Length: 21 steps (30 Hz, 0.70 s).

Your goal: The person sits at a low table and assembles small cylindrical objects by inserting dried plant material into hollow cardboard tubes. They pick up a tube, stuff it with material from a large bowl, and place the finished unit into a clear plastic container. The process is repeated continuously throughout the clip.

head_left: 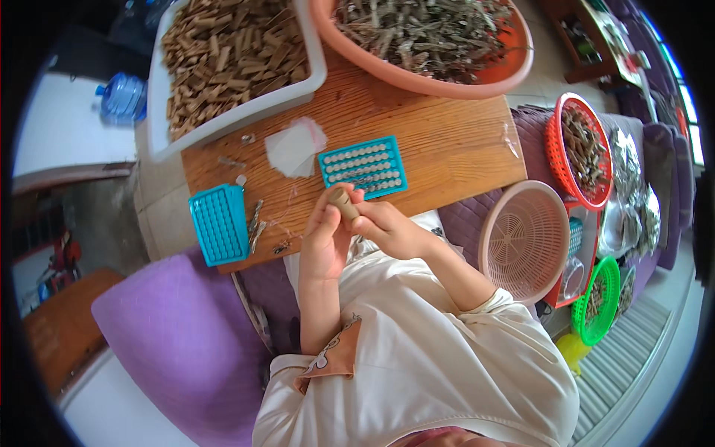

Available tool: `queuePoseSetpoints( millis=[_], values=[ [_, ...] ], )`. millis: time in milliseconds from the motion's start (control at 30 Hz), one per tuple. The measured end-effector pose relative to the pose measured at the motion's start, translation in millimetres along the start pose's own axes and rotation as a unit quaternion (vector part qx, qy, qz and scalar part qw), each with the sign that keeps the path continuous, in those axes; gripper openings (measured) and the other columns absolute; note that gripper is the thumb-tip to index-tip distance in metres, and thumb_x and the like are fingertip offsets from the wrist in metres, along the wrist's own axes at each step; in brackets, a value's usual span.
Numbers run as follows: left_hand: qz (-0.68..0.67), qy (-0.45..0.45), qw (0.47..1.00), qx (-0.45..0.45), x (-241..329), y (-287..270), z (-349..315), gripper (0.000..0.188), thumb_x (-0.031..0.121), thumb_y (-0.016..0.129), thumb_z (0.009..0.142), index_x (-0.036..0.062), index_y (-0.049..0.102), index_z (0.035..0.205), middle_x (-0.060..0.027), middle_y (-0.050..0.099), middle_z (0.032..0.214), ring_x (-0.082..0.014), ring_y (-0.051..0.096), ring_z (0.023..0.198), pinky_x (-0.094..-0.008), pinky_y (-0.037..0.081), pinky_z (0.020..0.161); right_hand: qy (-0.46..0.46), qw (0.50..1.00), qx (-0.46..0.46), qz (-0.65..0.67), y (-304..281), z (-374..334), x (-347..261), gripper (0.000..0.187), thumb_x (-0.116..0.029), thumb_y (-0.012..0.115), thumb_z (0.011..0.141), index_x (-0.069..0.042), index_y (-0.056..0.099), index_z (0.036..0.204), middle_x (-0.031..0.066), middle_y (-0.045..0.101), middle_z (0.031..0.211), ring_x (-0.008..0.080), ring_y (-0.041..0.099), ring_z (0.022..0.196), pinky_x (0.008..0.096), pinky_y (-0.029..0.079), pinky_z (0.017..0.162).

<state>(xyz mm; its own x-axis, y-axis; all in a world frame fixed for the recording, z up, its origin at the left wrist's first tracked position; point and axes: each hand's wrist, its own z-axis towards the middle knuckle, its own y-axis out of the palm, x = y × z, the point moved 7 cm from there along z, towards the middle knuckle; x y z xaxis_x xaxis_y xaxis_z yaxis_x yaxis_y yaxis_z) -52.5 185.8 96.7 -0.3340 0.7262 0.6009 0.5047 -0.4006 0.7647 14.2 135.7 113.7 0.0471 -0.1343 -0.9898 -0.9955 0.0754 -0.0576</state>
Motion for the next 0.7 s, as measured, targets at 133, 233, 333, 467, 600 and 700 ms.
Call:
queuePoseSetpoints(
  millis=[133,233,333,467,600,700],
  values=[
    [-0.004,-0.022,1.000,-0.005,-2,5,1,0.035,0.026,0.049,0.086,0.0031,0.045,0.111,-0.0065,0.052,0.103,-0.0169,0.045,0.102,-0.0316,0.036,0.089,-0.021,1.000,0.021,0.003,-2,-4,0,0.028,-0.024,0.040,0.090,0.001,0.047,0.100,0.0189,0.053,0.079,0.0312,0.052,0.073,0.0361,0.041,0.068],
    [0.002,-0.020,1.000,-0.005,-5,4,1,0.034,0.026,0.048,0.086,0.0030,0.045,0.111,-0.0068,0.052,0.102,-0.0171,0.045,0.102,-0.0336,0.036,0.089,0.001,1.000,0.019,0.000,-3,-7,0,0.028,-0.024,0.039,0.090,0.001,0.047,0.099,0.0180,0.052,0.076,0.0302,0.051,0.072,0.0362,0.041,0.067],
    [0.001,-0.021,1.000,-0.004,-6,3,1,0.034,0.026,0.048,0.086,0.0027,0.045,0.111,-0.0071,0.052,0.103,-0.0179,0.045,0.104,-0.0342,0.035,0.089,-0.038,0.998,0.041,0.005,-1,-7,6,0.028,-0.024,0.039,0.090,0.000,0.047,0.099,0.0170,0.052,0.074,0.0292,0.051,0.070,0.0358,0.041,0.066],
    [-0.009,-0.023,1.000,-0.014,-5,2,0,0.034,0.025,0.047,0.087,0.0021,0.045,0.111,-0.0076,0.051,0.104,-0.0189,0.044,0.106,-0.0343,0.034,0.091,0.008,0.999,0.024,-0.029,-2,-6,10,0.023,-0.021,0.045,0.087,0.000,0.051,0.095,0.0157,0.054,0.074,0.0281,0.053,0.068,0.0347,0.042,0.064],
    [-0.080,0.003,0.997,0.015,6,-19,-3,0.033,0.025,0.046,0.087,0.0051,0.044,0.113,-0.0053,0.050,0.103,-0.0204,0.044,0.108,-0.0395,0.034,0.094,-0.009,0.986,0.121,-0.118,-32,-9,5,0.014,-0.009,0.056,0.079,-0.001,0.056,0.090,0.0137,0.056,0.074,0.0212,0.055,0.064,0.0312,0.045,0.058],
    [-0.110,0.004,0.993,0.030,20,-28,-6,0.032,0.026,0.044,0.089,0.0084,0.042,0.115,-0.0046,0.051,0.105,-0.0231,0.046,0.108,-0.0473,0.040,0.089,-0.028,0.934,0.280,-0.222,-84,-9,9,0.015,-0.004,0.058,0.074,-0.003,0.057,0.089,0.0121,0.058,0.074,0.0232,0.057,0.063,0.0312,0.045,0.058]
  ],
)
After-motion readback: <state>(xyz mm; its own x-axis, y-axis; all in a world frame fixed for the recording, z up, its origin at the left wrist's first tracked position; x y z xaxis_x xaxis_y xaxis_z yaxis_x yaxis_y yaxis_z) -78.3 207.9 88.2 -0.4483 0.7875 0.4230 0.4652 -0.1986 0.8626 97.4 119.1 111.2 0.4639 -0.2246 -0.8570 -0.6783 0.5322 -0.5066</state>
